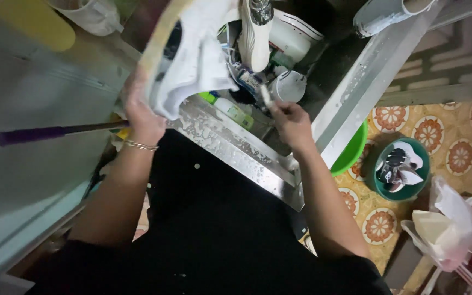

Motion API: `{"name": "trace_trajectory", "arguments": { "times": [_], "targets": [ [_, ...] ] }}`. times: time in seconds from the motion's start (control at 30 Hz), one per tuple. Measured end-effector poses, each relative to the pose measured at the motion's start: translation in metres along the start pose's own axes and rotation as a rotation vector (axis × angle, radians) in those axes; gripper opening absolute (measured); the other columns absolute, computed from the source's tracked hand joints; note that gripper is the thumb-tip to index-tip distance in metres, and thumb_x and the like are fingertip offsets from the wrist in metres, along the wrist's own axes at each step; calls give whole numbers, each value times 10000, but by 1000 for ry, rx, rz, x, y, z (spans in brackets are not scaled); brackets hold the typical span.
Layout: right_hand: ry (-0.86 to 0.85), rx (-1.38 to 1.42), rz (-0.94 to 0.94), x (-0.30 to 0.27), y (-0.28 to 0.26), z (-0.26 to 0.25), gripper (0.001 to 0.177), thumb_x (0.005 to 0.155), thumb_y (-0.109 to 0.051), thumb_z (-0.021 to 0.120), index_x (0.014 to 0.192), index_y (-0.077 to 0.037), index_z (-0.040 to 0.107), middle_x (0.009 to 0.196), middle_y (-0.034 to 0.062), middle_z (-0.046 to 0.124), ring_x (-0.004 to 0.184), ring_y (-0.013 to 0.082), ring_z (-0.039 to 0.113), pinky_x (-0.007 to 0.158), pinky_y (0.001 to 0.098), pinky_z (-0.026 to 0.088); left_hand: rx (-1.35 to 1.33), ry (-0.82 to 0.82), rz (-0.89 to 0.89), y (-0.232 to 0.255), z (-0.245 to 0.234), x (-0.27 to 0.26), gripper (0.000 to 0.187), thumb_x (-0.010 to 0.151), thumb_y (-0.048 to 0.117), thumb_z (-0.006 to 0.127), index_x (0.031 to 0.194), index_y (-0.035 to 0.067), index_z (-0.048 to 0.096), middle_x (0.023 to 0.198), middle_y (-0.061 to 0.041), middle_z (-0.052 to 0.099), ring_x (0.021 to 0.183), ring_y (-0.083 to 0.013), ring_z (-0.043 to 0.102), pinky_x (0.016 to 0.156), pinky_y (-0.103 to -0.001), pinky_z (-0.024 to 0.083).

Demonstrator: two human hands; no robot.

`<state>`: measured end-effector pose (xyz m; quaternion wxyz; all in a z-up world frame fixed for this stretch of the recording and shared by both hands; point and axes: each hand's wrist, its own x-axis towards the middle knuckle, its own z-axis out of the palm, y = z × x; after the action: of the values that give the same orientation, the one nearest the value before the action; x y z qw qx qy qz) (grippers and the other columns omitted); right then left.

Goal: The person scrubs a white sneaker with a brush and cleaning solution in a sink. They rinse the shoe under running water, remove the insole to scrub it separately, and then rinse the shoe again.

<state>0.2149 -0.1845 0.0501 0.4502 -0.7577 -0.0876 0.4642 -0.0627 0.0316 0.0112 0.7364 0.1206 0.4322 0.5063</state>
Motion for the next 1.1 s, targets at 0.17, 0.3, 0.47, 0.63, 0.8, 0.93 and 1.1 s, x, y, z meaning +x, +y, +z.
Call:
{"name": "trace_trajectory", "arguments": {
  "times": [0.17,0.3,0.47,0.63,0.8,0.93,1.1],
  "targets": [
    [-51,-1046,-59,101,93,17,595,1087,-84,769,1678,-39,719,1405,281,853,1275,458,880,968,552,737,-22,-153,-71,32,16,-6,380,1045,361,847,1297,94,945,1437,-139,938,1315,-303,902,1240,-511,718],
    [-146,-1233,-127,116,90,32,463,1109,-33,780,1571,-29,806,1349,264,891,1199,419,910,910,494,742,-3,-167,-179,40,2,-7,393,1025,406,854,1300,145,954,1442,-109,943,1357,-289,898,1292,-498,687],
    [-171,-632,-456,105,58,41,491,1197,-208,807,1661,-52,771,1543,369,739,1435,623,751,1198,710,623,170,9,-365,30,-42,-3,478,1012,381,882,1418,132,911,1436,-155,917,1243,-298,908,1190,-500,721],
    [-386,471,-136,67,35,81,775,1321,-535,506,1892,-12,468,1917,328,472,1739,518,491,1458,712,351,321,209,-512,26,-23,-35,442,1027,324,934,1389,78,872,1310,-175,894,1156,-321,860,1133,-500,682],
    [-329,388,-144,28,-25,108,962,1268,-491,684,1962,-19,216,1993,298,354,1772,443,517,1470,666,425,610,30,-439,58,14,-49,893,936,627,985,1555,1,836,1483,-301,828,1323,-411,820,1040,-538,729],
    [-322,147,-234,26,-63,127,898,1246,-436,739,1912,31,359,1745,339,650,1562,445,718,1261,698,618,934,-321,-101,75,-25,-43,1019,726,370,1147,1669,171,817,1532,-201,860,1434,-382,811,1159,-511,696],
    [-139,-323,-702,53,-139,167,813,1286,-442,759,1795,111,449,1682,433,635,1512,634,703,1253,752,595,966,-186,-104,82,-94,-7,911,712,240,940,1618,187,858,1393,-177,903,879,-352,853,406,-381,648]
  ]
}}
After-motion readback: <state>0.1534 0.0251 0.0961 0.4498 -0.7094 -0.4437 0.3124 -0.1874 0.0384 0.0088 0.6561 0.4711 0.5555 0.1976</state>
